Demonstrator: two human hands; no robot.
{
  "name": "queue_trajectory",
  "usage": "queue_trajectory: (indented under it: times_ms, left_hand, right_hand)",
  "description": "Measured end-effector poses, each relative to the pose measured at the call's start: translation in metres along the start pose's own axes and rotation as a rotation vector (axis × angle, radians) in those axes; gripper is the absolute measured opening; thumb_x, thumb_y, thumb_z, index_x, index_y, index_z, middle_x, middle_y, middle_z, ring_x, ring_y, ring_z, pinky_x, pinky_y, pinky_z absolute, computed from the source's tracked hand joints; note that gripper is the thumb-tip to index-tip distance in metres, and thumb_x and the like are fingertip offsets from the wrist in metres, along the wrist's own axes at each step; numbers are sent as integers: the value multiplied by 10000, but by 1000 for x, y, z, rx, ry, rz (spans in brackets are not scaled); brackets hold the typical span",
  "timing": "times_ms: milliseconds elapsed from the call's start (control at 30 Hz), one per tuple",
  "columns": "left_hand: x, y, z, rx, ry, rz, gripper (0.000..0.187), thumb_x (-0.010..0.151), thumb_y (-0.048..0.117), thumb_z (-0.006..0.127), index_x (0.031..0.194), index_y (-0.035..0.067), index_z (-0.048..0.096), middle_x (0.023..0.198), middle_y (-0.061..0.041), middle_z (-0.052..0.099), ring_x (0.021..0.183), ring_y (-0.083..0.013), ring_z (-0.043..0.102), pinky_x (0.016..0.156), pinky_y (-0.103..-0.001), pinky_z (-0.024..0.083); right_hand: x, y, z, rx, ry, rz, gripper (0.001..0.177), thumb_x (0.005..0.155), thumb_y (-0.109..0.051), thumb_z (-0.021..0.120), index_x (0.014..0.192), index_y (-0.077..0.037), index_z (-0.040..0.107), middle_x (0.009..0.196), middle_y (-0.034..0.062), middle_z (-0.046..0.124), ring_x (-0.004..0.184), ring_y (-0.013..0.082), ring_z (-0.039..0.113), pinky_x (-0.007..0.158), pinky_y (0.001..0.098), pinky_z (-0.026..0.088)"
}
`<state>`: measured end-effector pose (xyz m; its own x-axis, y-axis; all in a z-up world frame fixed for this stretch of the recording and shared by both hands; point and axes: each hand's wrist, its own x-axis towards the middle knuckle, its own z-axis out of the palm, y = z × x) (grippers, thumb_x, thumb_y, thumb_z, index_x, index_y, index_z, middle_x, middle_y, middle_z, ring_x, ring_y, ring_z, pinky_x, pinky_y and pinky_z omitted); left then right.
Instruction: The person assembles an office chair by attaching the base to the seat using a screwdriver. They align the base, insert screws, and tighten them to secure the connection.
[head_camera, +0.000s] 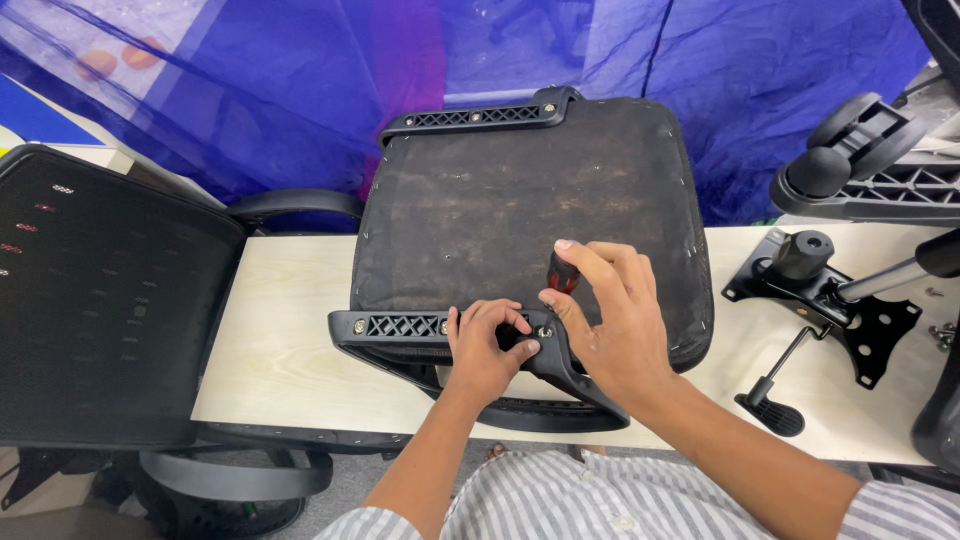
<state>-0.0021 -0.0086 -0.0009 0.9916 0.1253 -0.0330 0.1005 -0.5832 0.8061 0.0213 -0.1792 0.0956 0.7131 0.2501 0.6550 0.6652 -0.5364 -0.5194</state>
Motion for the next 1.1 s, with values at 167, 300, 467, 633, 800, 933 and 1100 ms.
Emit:
queue_trajectory:
  times_ms: [167,300,467,633,800,933,1100]
  left_hand:
    - [0,0,1,-6,-11,-8,231,711,164,884,828,165,684,1227,72,678,1319,-190,493,1240,-524,39]
    - [-1,3,-1,5,2,15,213,718,189,874,838,165,699,1223,66,680,1315,-192,498,1239,-539,35]
    - [0,14,2,79,2,-52,245,682,303,902,840,191,752,1171,57,672,1306,-188,490,1232,-565,37]
    - [-3,17,3,77,29,-19,216,690,340,898,850,230,804,1169,43,663,1307,-196,486,1227,-580,34]
    - [-3,12,5,68,66,31,206,693,358,890,855,249,823,1198,47,665,1306,-198,488,1222,-581,42]
    - [-2,9,5,73,49,12,205,693,363,887,844,240,819,1199,56,669,1309,-192,486,1220,-584,39]
    - [-3,9,7,97,60,38,224,702,353,886,853,215,795,1189,60,671,1300,-189,496,1218,-583,58]
  right_hand:
    - [0,6,-1,83,-62,6,555,892,-30,755,1380,-135,513,1239,91,615,1044,276,564,914,392,470]
    - [1,7,2,117,-143,82,568,863,48,685,1375,-132,517,1207,84,640,988,256,570,908,377,470]
    - [5,8,6,220,-61,103,502,855,-90,779,1271,-92,498,1135,67,682,973,207,668,848,372,493]
    - [15,9,11,252,-61,123,404,934,-142,796,1226,-105,519,1159,40,734,954,167,743,767,320,560]
    - [13,2,4,153,11,61,428,879,-86,824,1223,-70,569,1199,152,601,880,167,713,668,264,595]
    - [15,-3,-2,176,-33,-18,406,887,-34,809,1220,-57,577,1198,136,616,904,159,744,728,250,630]
    - [16,-11,-5,289,-118,24,414,876,-4,770,1222,-40,547,1208,123,676,900,166,756,766,271,621]
